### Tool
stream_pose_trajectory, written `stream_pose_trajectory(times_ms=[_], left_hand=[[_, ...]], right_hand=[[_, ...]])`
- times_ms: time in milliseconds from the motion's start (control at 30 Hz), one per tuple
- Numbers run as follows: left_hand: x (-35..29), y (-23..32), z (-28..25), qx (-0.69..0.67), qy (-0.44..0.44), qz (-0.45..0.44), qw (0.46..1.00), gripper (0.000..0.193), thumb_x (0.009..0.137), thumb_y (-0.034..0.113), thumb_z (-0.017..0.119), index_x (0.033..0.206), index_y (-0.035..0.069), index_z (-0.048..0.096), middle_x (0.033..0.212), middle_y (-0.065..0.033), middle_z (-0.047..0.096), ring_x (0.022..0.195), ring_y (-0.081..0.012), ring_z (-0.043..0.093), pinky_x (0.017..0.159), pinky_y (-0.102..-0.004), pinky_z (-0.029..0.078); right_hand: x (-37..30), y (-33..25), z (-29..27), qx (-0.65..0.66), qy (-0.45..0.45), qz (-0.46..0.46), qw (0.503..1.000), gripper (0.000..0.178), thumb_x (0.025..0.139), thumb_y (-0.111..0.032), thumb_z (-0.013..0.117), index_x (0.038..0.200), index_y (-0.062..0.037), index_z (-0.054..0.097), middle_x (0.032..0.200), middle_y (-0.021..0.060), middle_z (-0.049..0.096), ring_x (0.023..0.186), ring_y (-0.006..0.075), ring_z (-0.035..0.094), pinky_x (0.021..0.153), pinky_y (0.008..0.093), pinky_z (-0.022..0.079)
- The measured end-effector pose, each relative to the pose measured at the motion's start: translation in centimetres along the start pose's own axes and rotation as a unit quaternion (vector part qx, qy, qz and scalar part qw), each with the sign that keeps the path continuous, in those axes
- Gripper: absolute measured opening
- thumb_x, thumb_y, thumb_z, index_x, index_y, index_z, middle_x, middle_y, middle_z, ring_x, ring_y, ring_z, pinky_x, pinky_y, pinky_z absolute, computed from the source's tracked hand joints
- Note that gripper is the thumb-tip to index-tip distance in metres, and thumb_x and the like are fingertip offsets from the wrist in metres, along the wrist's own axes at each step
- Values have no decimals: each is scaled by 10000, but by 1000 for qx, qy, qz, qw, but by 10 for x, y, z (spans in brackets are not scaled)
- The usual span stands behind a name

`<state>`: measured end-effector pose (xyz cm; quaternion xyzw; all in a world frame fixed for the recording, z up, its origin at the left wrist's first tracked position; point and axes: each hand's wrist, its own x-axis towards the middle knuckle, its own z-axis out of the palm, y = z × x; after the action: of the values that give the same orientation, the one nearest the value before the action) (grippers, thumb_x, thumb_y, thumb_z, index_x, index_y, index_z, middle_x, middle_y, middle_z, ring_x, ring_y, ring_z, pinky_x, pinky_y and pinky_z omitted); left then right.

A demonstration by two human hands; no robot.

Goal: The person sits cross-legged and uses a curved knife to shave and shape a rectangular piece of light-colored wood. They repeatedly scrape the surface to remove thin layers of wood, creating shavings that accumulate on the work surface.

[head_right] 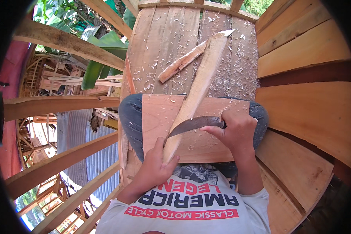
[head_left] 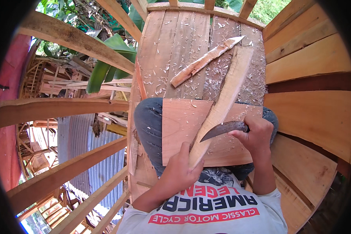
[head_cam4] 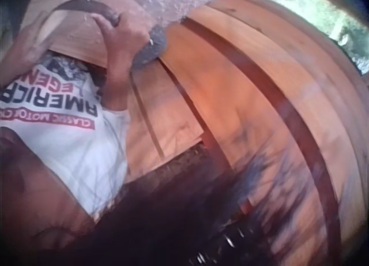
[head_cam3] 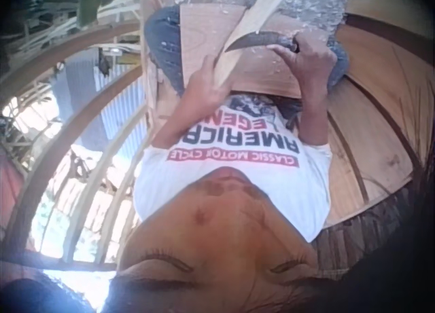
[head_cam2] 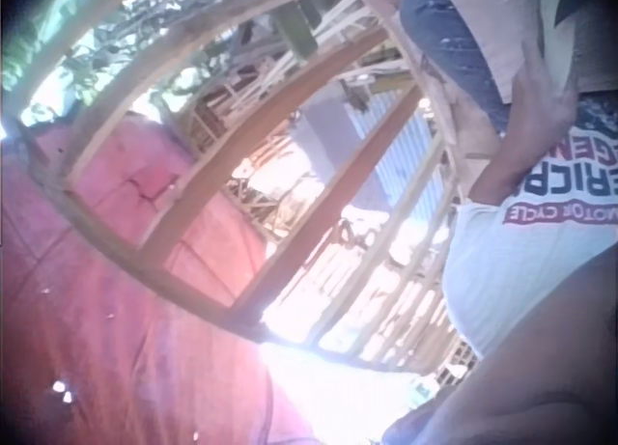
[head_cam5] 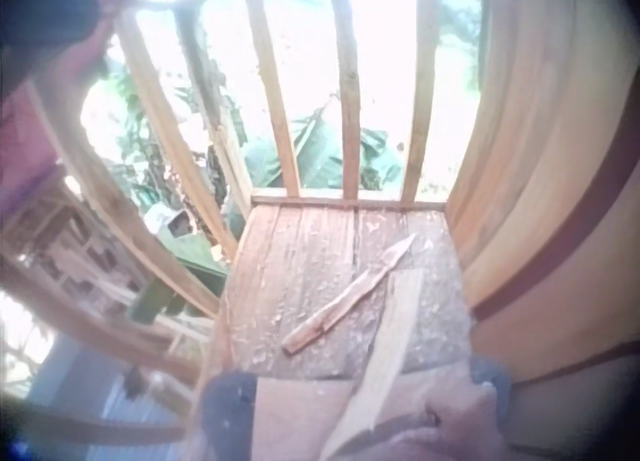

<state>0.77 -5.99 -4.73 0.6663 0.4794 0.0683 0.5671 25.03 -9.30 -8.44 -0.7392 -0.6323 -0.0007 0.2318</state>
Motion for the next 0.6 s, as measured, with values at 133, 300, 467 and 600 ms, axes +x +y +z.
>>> stream_pose_trajectory(times_ms=[133, 300, 467, 600], left_hand=[[-2, -1, -3, -6, -44, -40, 998, 387, 842, 171, 620, 1088, -44, 413, 826, -319, 599, 772, -454, 632, 683, -455, 486], [-19, -21, 7, 25, -136, -68, 988, 407, 840, 174, 631, 1119, -36, 422, 821, -285, 598, 785, -380, 642, 714, -405, 474], [-7, -25, 9, 16, -70, -81, 994, 396, 832, 183, 647, 1086, -39, 441, 832, -300, 605, 807, -397, 647, 706, -412, 480], [-1, -5, -1, 38, -13, -19, 999, 407, 821, 205, 666, 1065, -37, 448, 855, -317, 611, 826, -462, 639, 708, -452, 497]], right_hand=[[1, 9, 11, 30, 28, 74, 996, 670, 705, -690, 645, 556, -47, 529, 494, 103, 477, 471, 302, 523, 460, 368, 404], [2, 112, -22, 64, 55, 356, 931, 629, 853, -592, 570, 660, 7, 594, 527, 171, 505, 490, 334, 503, 503, 380, 376], [-1, 33, -20, 144, -10, 217, 966, 593, 816, -549, 632, 629, 11, 573, 515, 166, 496, 493, 353, 508, 487, 379, 377], [-20, 0, -9, 144, -63, 157, 975, 558, 777, -532, 680, 626, -2, 595, 546, 174, 538, 531, 362, 572, 495, 389, 429]])
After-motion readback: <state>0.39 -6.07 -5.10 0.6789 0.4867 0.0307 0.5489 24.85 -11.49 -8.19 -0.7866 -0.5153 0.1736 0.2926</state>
